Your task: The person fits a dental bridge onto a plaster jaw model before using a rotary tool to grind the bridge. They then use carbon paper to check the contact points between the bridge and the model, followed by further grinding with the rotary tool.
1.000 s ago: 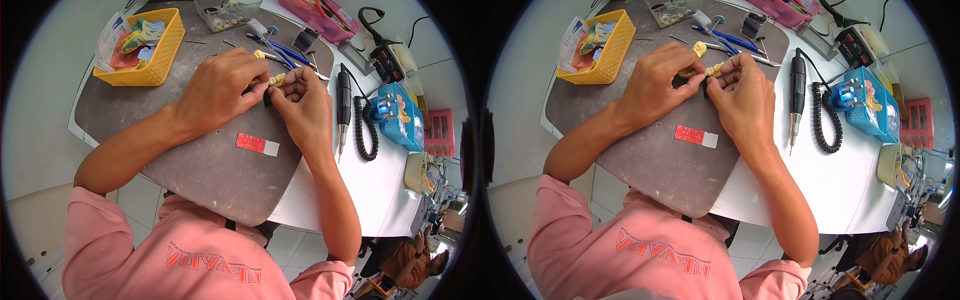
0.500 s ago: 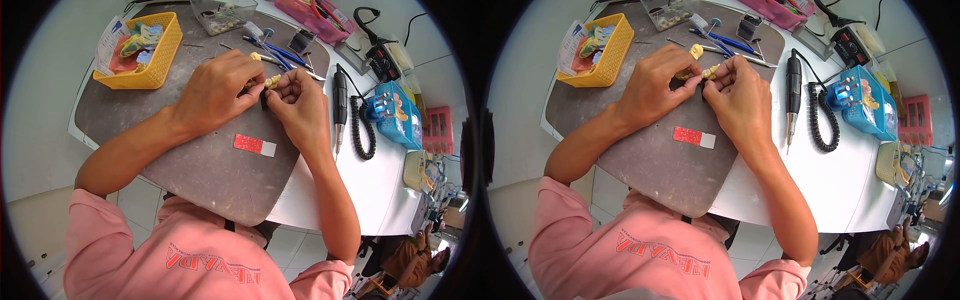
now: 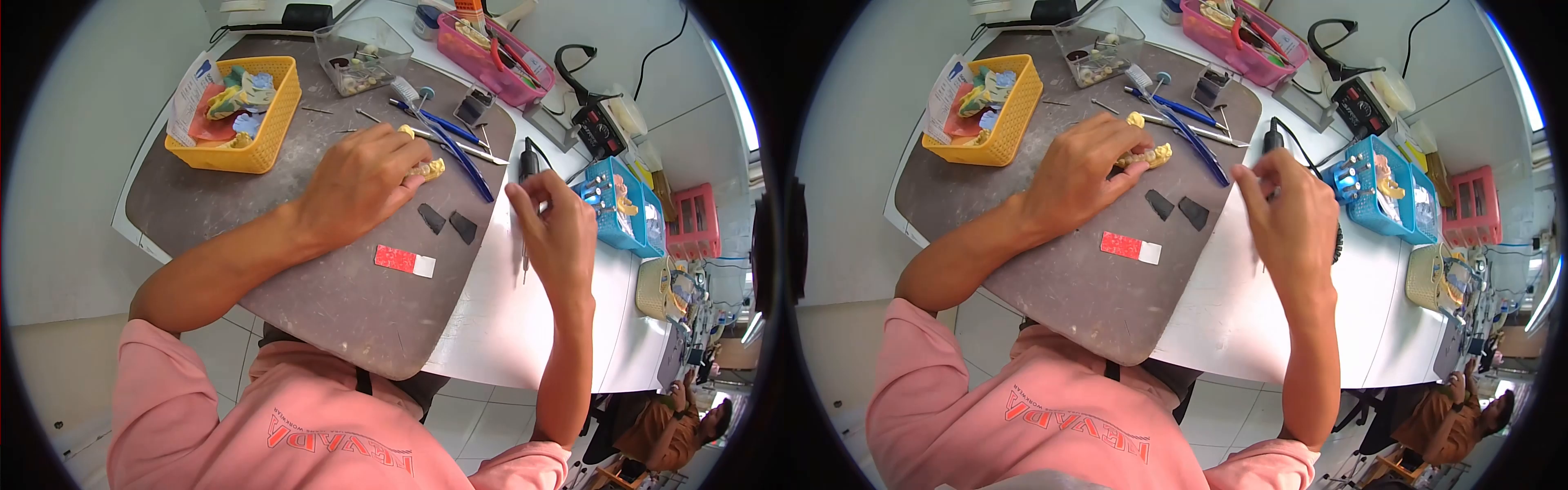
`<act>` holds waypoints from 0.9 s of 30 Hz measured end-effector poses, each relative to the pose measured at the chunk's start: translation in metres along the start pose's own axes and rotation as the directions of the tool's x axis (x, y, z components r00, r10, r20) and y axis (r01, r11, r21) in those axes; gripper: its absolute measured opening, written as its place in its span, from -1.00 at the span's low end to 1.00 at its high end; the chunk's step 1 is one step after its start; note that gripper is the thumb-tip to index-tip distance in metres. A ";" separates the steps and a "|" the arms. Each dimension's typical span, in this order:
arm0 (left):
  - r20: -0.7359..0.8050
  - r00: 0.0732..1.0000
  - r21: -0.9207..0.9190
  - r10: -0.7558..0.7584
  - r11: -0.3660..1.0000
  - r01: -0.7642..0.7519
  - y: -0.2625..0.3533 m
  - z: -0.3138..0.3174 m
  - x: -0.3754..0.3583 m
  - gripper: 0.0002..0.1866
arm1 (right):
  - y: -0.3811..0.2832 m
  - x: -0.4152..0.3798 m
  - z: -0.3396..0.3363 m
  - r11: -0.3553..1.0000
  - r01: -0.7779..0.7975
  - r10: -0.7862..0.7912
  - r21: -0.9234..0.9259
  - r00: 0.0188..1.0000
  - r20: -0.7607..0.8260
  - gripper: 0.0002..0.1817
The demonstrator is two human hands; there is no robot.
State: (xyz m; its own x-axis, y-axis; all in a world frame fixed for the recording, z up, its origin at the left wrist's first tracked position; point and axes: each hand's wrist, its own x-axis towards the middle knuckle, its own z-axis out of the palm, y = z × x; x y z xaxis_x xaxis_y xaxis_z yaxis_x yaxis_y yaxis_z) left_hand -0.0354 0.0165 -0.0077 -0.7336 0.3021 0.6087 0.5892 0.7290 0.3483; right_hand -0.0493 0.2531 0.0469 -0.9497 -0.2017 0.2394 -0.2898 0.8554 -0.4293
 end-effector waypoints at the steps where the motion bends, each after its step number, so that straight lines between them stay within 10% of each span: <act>1: -0.011 1.000 -0.005 0.014 1.000 -0.014 0.000 0.000 0.000 -0.78 | 0.007 -0.002 -0.004 0.995 -0.024 0.019 -0.097 0.998 -0.052 -0.66; 5: -0.060 0.997 0.024 0.044 0.999 -0.043 0.000 -0.001 0.000 -0.79 | 0.036 -0.022 -0.002 0.942 -0.097 0.094 -0.322 0.995 -0.027 -0.49; 27: -0.011 0.993 0.015 0.119 0.993 -0.118 -0.007 -0.003 -0.003 -0.73 | 0.049 -0.026 0.016 0.964 -0.248 0.245 -0.093 0.969 -0.047 -0.56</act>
State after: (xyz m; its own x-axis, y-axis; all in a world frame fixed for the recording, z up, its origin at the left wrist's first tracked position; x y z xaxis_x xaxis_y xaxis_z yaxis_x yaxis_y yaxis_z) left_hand -0.0363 0.0085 -0.0105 -0.6547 0.3796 0.6536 0.6667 0.6974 0.2629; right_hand -0.0403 0.2933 0.0059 -0.9852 0.0362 0.1674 -0.0330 0.9191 -0.3926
